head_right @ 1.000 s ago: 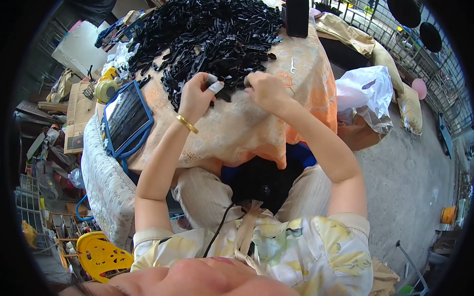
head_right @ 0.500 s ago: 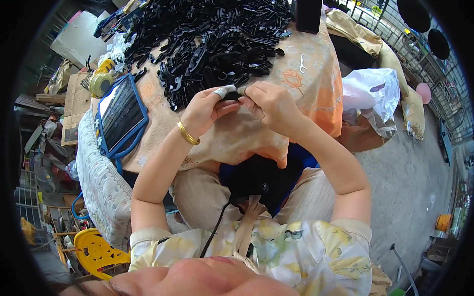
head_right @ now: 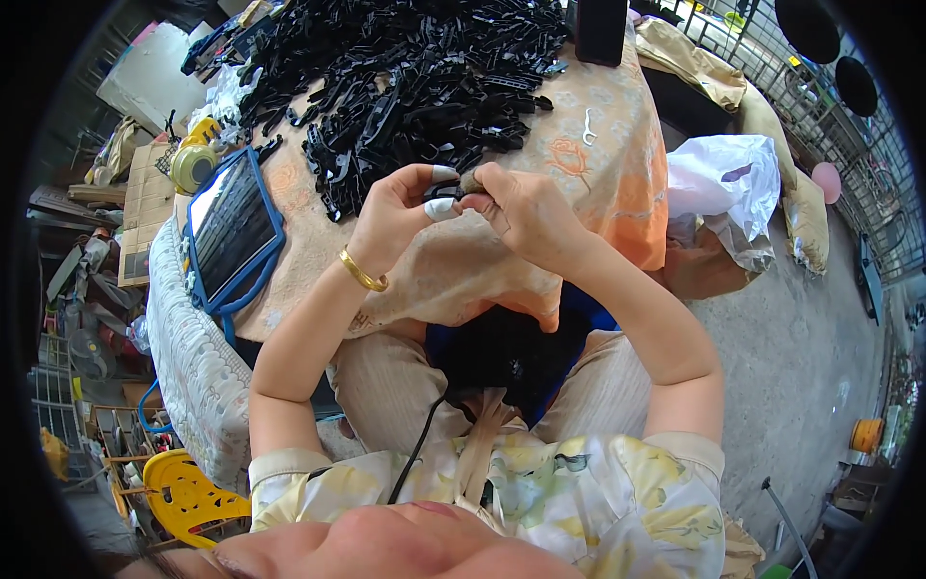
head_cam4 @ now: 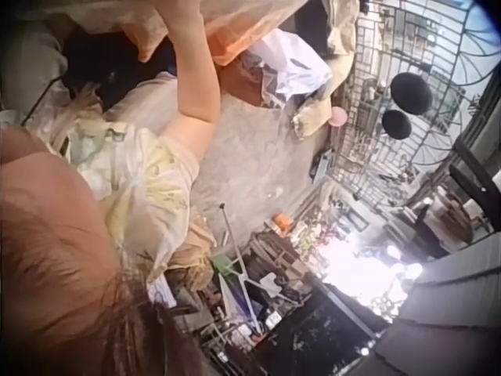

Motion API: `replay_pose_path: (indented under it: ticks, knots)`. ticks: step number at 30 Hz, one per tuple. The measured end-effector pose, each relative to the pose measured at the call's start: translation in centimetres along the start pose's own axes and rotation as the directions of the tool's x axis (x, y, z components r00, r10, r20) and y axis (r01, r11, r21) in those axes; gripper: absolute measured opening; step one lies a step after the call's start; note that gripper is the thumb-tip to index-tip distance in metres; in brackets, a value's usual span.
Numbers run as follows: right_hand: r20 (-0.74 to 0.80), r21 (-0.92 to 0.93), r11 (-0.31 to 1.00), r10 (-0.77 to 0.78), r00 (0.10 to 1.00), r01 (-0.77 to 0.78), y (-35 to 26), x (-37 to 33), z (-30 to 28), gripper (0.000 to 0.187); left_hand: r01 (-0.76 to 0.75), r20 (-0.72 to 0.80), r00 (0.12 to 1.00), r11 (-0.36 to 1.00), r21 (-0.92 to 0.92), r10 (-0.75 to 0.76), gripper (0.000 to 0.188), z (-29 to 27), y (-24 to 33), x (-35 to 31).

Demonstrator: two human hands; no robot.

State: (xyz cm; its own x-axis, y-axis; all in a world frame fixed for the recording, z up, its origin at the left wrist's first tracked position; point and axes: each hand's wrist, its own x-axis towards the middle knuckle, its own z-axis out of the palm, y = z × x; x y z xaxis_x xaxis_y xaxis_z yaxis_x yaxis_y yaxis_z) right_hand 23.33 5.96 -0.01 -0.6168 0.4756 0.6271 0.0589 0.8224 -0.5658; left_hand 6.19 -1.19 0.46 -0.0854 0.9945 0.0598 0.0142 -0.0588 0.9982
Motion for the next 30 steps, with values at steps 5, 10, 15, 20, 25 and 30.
replay_pose_path:
  ticks: [5, 10, 15, 20, 25, 30]
  knots:
    - [0.032, -0.058, 0.998, 0.035, 0.999, -0.033, -0.5, -0.2, -0.7, 0.032, -0.056, 0.000, 0.998, 0.991, 0.119, 0.056, 0.031, 0.2, -0.1, -0.1]
    - [0.030, -0.109, 0.993, -0.032, 0.999, 0.035, -0.6, 0.6, -2.1, 0.033, -0.183, 0.009, 0.983, 0.979, 0.085, 0.183, 0.028, 0.7, -0.7, -0.5]
    - [0.305, 0.058, 0.981, 0.158, 0.939, -0.184, 0.3, 0.0, -1.9, 0.028, -0.241, 0.000, 0.967, 0.917, 0.318, 0.255, 0.026, 0.6, -0.8, -0.6]
    - [0.176, -0.006, 0.998, 0.063, 0.982, -0.063, 0.2, -0.2, -1.7, 0.023, -0.333, -0.007, 0.928, 0.836, 0.437, 0.373, 0.024, 0.3, -1.5, -0.2]
    - [0.167, 0.016, 0.995, 0.095, 0.981, -0.099, 0.0, -0.3, -1.5, 0.019, -0.311, 0.004, 0.943, 0.877, 0.366, 0.333, 0.024, 0.4, -1.4, -0.4]
    - [0.112, -0.081, 0.997, 0.017, 0.994, -0.007, 0.9, -0.7, -1.3, 0.020, -0.295, 0.027, 0.949, 0.852, 0.432, 0.315, 0.024, 0.4, -1.0, 0.1]
